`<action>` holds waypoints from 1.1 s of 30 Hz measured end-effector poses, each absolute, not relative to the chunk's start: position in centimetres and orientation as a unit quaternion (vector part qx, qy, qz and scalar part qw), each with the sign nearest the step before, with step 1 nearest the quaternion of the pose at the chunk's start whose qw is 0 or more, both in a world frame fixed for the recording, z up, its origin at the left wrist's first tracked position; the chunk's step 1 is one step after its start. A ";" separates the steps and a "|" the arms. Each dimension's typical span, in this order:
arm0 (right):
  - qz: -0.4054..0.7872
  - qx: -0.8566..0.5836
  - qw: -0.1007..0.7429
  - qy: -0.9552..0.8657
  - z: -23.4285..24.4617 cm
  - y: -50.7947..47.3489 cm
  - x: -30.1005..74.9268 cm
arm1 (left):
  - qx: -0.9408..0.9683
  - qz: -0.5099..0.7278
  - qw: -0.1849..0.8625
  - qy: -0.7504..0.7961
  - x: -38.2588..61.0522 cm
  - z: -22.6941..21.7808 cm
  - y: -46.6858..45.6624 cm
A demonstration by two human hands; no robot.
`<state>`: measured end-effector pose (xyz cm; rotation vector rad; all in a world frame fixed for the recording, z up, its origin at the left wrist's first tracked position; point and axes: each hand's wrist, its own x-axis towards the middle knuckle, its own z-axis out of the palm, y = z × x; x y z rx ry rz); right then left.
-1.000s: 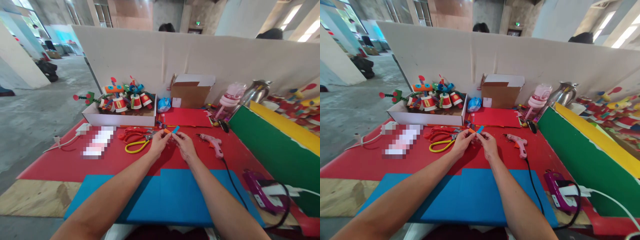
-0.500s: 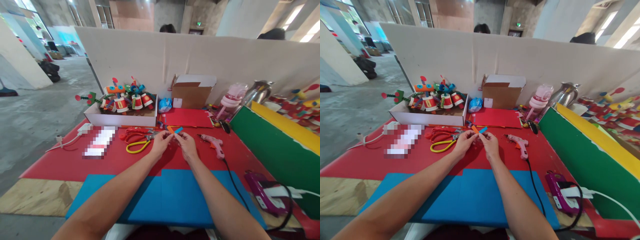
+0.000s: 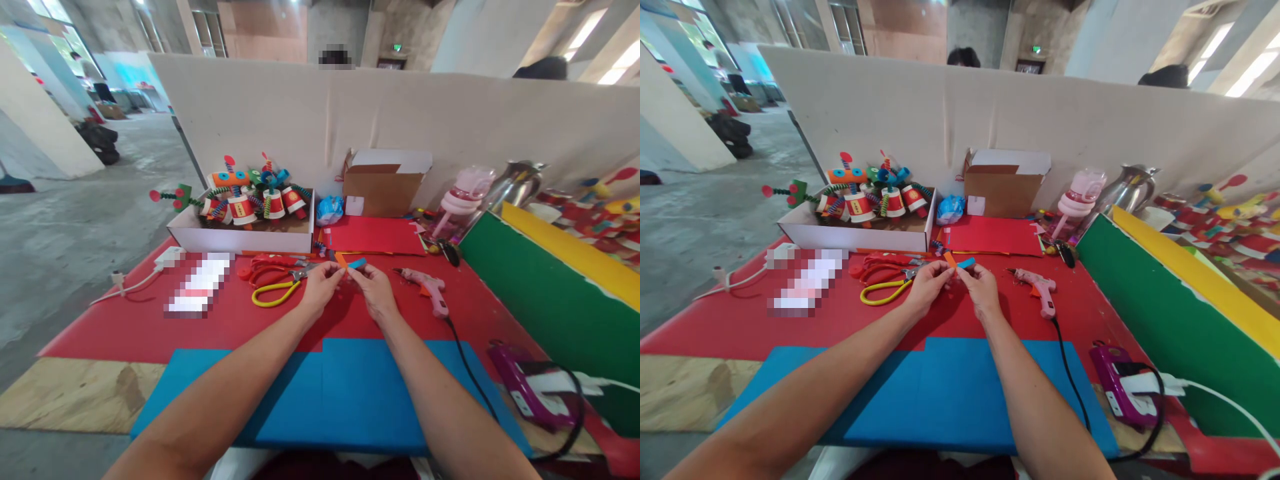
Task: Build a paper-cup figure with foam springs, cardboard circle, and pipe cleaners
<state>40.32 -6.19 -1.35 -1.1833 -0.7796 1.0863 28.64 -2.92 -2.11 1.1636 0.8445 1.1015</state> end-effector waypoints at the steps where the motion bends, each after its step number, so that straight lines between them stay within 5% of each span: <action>1: 0.472 -0.512 0.636 -0.333 -1.4 -6.2 40.2 | 0.501 0.479 0.620 0.368 28.7 -2.1 -2.9; 33: 0.459 -0.518 0.641 -0.331 -1.8 -6.0 40.1 | 0.482 0.481 0.621 0.388 28.6 -2.1 -2.8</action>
